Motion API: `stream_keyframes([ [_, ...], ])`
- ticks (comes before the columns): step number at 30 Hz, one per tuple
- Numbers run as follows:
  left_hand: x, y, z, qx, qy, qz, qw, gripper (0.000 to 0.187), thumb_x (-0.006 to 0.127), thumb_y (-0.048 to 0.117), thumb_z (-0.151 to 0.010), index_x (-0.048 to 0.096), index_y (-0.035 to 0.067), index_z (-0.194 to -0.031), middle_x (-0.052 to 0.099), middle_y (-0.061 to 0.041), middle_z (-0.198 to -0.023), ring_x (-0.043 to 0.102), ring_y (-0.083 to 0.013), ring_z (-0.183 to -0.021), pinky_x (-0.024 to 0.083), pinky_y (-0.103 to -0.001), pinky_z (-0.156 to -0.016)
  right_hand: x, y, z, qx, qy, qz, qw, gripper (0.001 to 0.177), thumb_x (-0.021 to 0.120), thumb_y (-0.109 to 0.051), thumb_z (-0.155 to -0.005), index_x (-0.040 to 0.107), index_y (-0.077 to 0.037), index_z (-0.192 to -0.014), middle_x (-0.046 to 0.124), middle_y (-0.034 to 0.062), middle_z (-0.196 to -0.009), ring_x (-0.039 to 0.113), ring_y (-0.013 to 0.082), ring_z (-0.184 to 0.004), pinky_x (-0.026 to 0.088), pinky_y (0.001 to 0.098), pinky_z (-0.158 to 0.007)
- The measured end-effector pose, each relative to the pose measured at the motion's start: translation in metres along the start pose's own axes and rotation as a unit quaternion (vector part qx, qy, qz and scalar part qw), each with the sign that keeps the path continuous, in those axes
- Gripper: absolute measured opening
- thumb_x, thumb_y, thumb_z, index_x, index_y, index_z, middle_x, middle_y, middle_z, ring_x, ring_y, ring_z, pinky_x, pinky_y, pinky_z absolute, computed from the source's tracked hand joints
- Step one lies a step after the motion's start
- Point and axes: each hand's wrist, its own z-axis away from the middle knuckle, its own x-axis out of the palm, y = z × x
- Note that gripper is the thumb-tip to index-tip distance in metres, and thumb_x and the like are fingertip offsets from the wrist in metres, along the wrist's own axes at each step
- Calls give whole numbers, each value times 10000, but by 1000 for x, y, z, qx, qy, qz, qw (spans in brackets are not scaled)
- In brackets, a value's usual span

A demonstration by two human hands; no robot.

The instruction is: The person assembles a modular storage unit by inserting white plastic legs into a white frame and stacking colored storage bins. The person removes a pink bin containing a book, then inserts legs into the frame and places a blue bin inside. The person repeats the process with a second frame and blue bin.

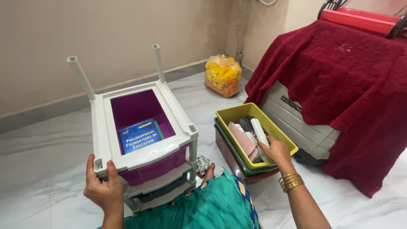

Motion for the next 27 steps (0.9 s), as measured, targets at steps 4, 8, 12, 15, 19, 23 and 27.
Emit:
stream_keyframes([
  [4, 3, -7, -2, 1, 6, -17, 1000, 529, 691, 240, -1033, 600, -95, -1432, 720, -269, -1212, 746, -326, -1004, 602, -397, -863, -12, -16, 4, 35, -33, 28, 998, 737, 651, -599, -868, 565, -123, -1425, 768, 214, -966, 750, 361, -921, 582, 467, -838],
  [8, 7, -12, -1, -11, 16, -19, 1000, 529, 695, 257, -1001, 615, -63, -1414, 726, -258, -1196, 755, -319, -961, 606, -399, -826, -34, -65, 12, -78, 62, -32, 994, 669, 678, -485, -880, 563, -88, -1406, 725, 225, -1126, 714, 384, -991, 556, 472, -844],
  [12, 13, -19, -1, -5, 42, -7, 999, 515, 696, 273, -977, 631, -33, -1387, 723, -247, -1221, 750, -319, -1000, 606, -406, -843, -54, -150, 18, -248, 45, -282, 926, 525, 692, -356, -924, 586, -42, -1331, 756, 179, -1154, 756, 260, -1071, 579, 380, -875],
  [15, 20, -25, 1, 10, 60, 14, 998, 515, 680, 294, -969, 626, -15, -1377, 706, -228, -1273, 717, -332, -1122, 591, -422, -933, -61, -221, -3, -320, 12, -365, 874, 517, 696, -249, -944, 544, -27, -1386, 734, 170, -1199, 728, 242, -1115, 566, 361, -944],
  [19, 25, -32, 0, 33, 69, 28, 997, 478, 657, 297, -954, 624, 3, -1330, 666, -209, -1351, 644, -359, -1265, 534, -459, -1057, -40, -329, -80, -357, -52, -478, 801, 597, 685, -242, -981, 443, -2, -1471, 639, 200, -1341, 661, 287, -1233, 555, 365, -1044],
  [23, 27, -35, -2, 27, 70, 53, 996, 475, 667, 264, -905, 627, 5, -1301, 673, -173, -1319, 649, -334, -1239, 535, -457, -1041, 16, -402, -158, -305, -71, -471, 824, 748, 735, -214, -923, 331, 3, -1514, 516, 209, -1459, 543, 299, -1331, 489, 396, -1078],
  [27, 27, -36, -1, 25, 80, 65, 994, 474, 681, 210, -862, 628, -3, -1282, 677, -187, -1287, 657, -346, -1228, 540, -459, -1032, 78, -420, -212, -297, -83, -482, 820, 828, 766, -208, -905, 268, 0, -1534, 417, 209, -1517, 438, 302, -1389, 413, 400, -1123],
])
